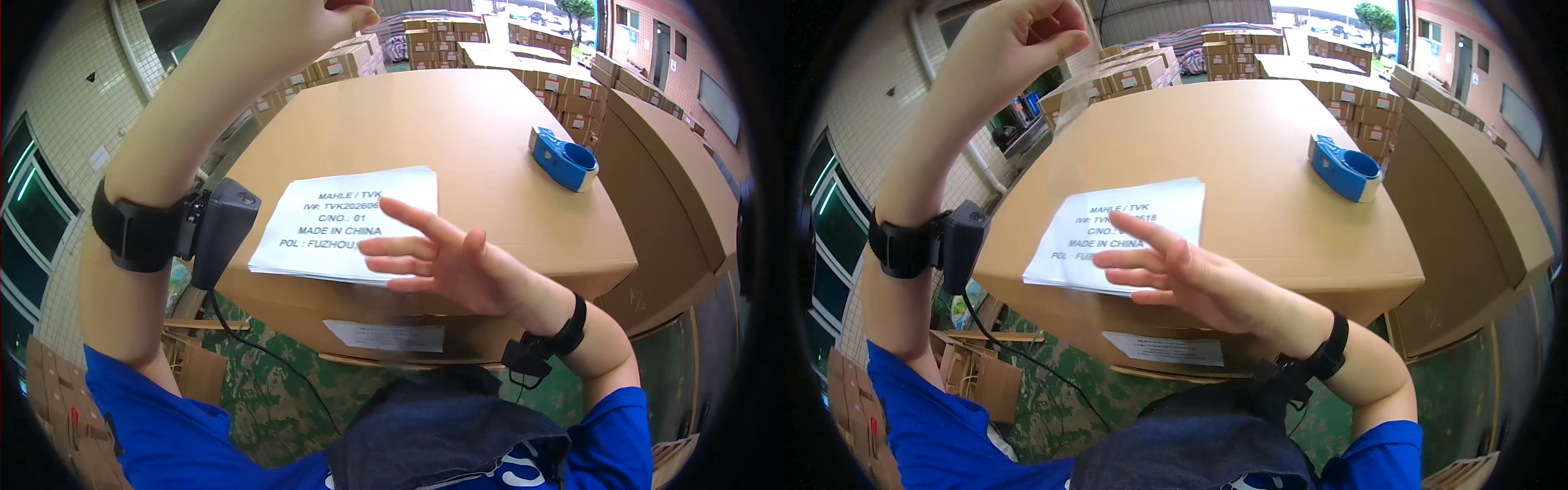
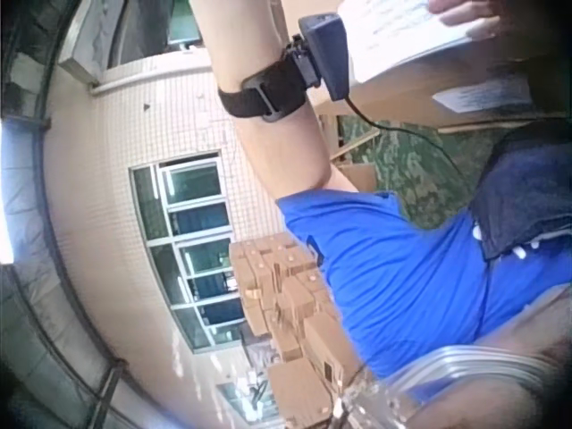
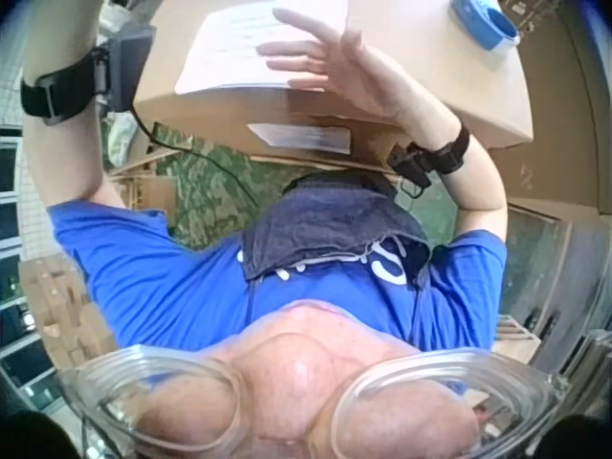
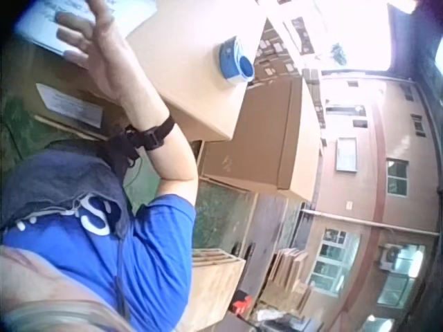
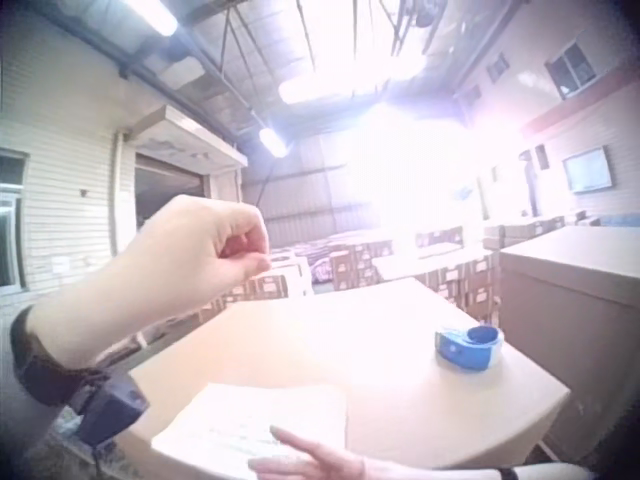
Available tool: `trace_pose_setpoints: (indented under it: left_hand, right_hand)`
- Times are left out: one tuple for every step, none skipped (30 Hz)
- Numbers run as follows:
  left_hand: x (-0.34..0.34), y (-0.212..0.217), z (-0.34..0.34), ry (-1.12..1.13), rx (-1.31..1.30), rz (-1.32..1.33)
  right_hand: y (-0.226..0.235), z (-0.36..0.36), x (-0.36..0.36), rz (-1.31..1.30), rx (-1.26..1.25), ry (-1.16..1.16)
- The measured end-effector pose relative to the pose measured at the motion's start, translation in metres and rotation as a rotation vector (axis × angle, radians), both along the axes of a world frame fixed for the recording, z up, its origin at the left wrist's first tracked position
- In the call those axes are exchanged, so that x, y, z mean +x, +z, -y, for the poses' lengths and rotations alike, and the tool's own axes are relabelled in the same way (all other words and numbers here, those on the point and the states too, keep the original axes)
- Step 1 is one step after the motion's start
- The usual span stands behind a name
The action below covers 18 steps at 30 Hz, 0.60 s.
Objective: Applying and taping shipping labels onto cardboard boxes in a warehouse.
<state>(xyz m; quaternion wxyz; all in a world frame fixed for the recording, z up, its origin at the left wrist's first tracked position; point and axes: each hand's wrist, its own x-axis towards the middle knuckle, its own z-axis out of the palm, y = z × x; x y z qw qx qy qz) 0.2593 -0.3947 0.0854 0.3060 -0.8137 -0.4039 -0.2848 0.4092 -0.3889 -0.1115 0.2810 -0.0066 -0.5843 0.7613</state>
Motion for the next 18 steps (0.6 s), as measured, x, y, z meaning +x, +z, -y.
trace_pose_setpoints:
  left_hand:
    - [-0.009,0.002,-0.005,-0.01,-0.031,0.014]
    - [-0.019,0.002,-0.011,-0.024,-0.073,0.027]
    - [-0.029,-0.002,-0.016,-0.036,-0.091,0.021]
    - [-0.039,-0.01,-0.019,-0.039,0.001,0.011]
    - [-0.047,-0.013,-0.024,-0.049,0.042,0.012]
    - [-0.055,-0.017,-0.028,-0.058,0.082,0.014]
    - [-0.063,-0.015,-0.033,-0.037,0.017,0.058]
    - [-0.071,-0.012,-0.036,-0.011,-0.042,0.104]
    - [-0.077,-0.013,-0.037,0.022,-0.097,0.147]
    - [-0.082,-0.014,-0.039,0.026,-0.096,0.153]
    - [-0.086,-0.015,-0.04,0.004,-0.037,0.115]
    - [-0.088,-0.015,-0.041,-0.02,0.022,0.075]
    - [-0.088,-0.014,-0.043,-0.016,0.026,0.072]
    - [-0.087,-0.012,-0.044,-0.007,0.019,0.065]
    - [-0.087,-0.012,-0.045,0.003,0.009,0.057]
    - [-0.086,-0.011,-0.045,0.007,0.007,0.049]
    - [-0.085,-0.011,-0.045,0.019,0.014,0.067]
    - [-0.084,-0.011,-0.045,0.034,0.019,0.09]
  right_hand:
    - [-0.005,0.005,-0.014,-0.051,-0.015,-0.025]
    - [-0.006,0.006,-0.024,-0.074,-0.031,-0.027]
    - [-0.008,0.009,-0.03,-0.04,0.011,-0.068]
    - [-0.009,0.012,-0.035,-0.013,0.056,-0.104]
    - [-0.01,0.015,-0.036,-0.012,0.069,-0.136]
    - [-0.011,0.016,-0.038,0.03,0.047,-0.178]
    - [-0.01,0.016,-0.039,-0.02,-0.044,-0.133]
    - [-0.009,0.016,-0.041,-0.077,-0.122,-0.081]
    - [-0.008,0.015,-0.046,-0.082,-0.176,-0.051]
    - [-0.007,0.013,-0.053,-0.076,-0.175,-0.047]
    - [-0.006,0.011,-0.064,-0.064,-0.102,-0.195]
    - [-0.004,0.009,-0.076,-0.015,-0.075,-0.372]
    - [-0.002,0.004,-0.086,-0.023,-0.061,-0.378]
    - [0.0,0.002,-0.095,-0.069,0.008,-0.343]
    - [0.001,0.002,-0.104,-0.037,0.06,-0.367]
    - [0.003,0.001,-0.109,-0.043,0.133,-0.365]
    - [0.004,0.001,-0.111,-0.061,0.133,-0.334]
    - [0.004,0.002,-0.11,0.001,0.084,-0.369]
